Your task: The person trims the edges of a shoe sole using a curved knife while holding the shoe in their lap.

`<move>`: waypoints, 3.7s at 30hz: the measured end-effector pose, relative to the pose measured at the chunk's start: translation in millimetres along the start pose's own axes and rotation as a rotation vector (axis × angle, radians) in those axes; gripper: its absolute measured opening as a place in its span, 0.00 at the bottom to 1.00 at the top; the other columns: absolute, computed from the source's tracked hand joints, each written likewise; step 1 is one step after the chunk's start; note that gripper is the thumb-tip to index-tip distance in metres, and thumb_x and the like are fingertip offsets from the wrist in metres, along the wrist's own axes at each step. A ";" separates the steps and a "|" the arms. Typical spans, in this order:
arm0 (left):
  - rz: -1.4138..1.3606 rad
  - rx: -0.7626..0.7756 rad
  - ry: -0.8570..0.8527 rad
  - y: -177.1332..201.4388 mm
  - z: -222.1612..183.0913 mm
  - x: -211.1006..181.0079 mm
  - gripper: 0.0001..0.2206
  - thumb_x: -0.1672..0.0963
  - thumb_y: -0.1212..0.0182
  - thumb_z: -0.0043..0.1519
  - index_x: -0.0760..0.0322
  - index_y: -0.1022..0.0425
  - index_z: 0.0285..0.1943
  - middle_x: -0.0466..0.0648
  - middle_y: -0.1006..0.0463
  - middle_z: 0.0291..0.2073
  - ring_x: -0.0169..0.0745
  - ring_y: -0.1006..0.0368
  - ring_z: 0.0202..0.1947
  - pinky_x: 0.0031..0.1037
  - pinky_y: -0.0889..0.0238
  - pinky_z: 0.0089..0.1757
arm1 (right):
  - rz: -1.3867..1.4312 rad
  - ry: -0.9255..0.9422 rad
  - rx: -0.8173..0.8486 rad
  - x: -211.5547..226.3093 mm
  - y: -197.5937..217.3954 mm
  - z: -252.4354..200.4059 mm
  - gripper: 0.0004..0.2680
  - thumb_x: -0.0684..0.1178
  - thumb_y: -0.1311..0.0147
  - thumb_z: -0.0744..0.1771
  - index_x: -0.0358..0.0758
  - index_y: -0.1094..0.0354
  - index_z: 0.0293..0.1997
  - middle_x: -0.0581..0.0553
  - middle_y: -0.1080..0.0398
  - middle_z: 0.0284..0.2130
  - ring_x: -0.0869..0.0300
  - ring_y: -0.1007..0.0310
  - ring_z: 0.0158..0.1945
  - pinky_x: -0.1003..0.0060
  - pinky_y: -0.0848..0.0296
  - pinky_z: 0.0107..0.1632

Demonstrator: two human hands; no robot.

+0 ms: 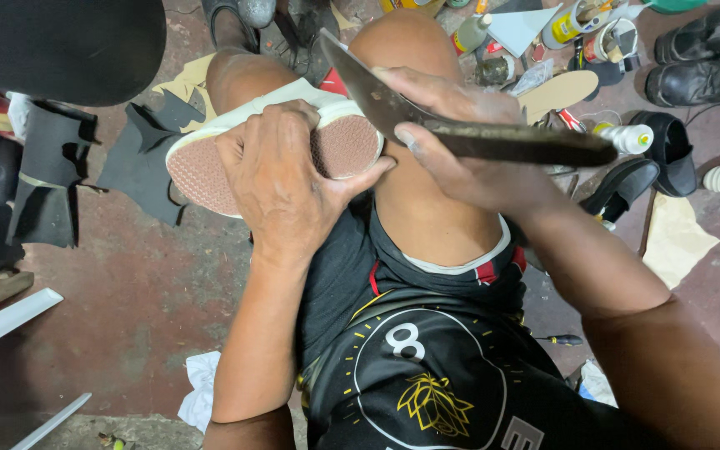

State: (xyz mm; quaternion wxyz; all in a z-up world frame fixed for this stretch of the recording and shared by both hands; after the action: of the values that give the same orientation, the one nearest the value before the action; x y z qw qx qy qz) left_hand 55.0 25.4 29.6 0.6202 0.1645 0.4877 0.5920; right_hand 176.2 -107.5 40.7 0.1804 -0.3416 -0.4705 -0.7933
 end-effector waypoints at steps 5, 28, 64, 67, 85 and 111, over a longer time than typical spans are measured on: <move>-0.008 -0.006 -0.003 -0.5 2.4 -0.7 0.34 0.42 0.18 0.50 0.67 0.31 0.48 0.49 0.28 0.41 0.48 0.31 0.44 0.38 0.45 0.49 | -0.037 -0.127 -0.069 0.5 -7.6 -10.6 0.14 0.44 0.47 0.74 0.35 0.39 0.68 0.38 0.26 0.54 0.52 0.20 0.55 0.63 0.23 0.57; -0.062 0.048 0.015 3.6 5.4 4.1 0.34 0.42 0.17 0.49 0.67 0.31 0.49 0.50 0.26 0.44 0.49 0.30 0.47 0.39 0.46 0.51 | 0.042 -0.226 -0.138 -4.6 -14.6 -32.3 0.16 0.46 0.46 0.74 0.33 0.40 0.70 0.45 0.25 0.47 0.60 0.19 0.39 0.69 0.21 0.43; -0.008 0.061 0.059 1.5 -0.7 1.6 0.32 0.44 0.20 0.50 0.67 0.31 0.49 0.50 0.28 0.42 0.50 0.31 0.46 0.40 0.45 0.50 | -0.240 -0.059 -0.014 15.9 -15.3 -6.5 0.16 0.41 0.44 0.73 0.34 0.40 0.70 0.36 0.26 0.56 0.49 0.18 0.47 0.61 0.21 0.49; -0.018 0.060 0.064 2.7 -2.1 -0.3 0.31 0.44 0.20 0.50 0.67 0.31 0.49 0.50 0.28 0.42 0.50 0.32 0.45 0.41 0.45 0.50 | -0.206 -0.161 0.034 18.6 -13.9 -9.3 0.18 0.40 0.43 0.71 0.34 0.39 0.71 0.36 0.24 0.49 0.48 0.19 0.45 0.60 0.21 0.47; -0.014 0.012 0.004 3.5 -1.6 7.9 0.32 0.43 0.19 0.50 0.66 0.31 0.47 0.49 0.29 0.41 0.49 0.32 0.44 0.40 0.46 0.48 | -0.161 -0.075 0.004 16.0 -11.2 3.1 0.14 0.42 0.45 0.73 0.33 0.38 0.68 0.36 0.25 0.51 0.52 0.18 0.47 0.64 0.21 0.50; 0.011 0.038 0.035 2.0 -0.5 2.6 0.33 0.41 0.19 0.51 0.66 0.31 0.48 0.49 0.29 0.41 0.48 0.31 0.44 0.40 0.46 0.49 | -0.282 -0.050 0.118 21.0 -11.4 -6.8 0.20 0.41 0.41 0.70 0.34 0.41 0.71 0.39 0.24 0.45 0.49 0.21 0.39 0.58 0.23 0.41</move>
State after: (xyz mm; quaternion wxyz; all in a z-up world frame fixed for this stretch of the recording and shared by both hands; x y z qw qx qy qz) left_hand 53.0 28.1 29.9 0.6050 0.1683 0.5087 0.5889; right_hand 152.0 -107.1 46.4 0.0753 -0.2809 -0.5641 -0.7728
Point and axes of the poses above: each hand's wrist, its own z-axis towards the middle knuckle, its own y-axis out of the back of the hand, x = y × z, the point moved 7 cm from there along z, towards the middle knuckle
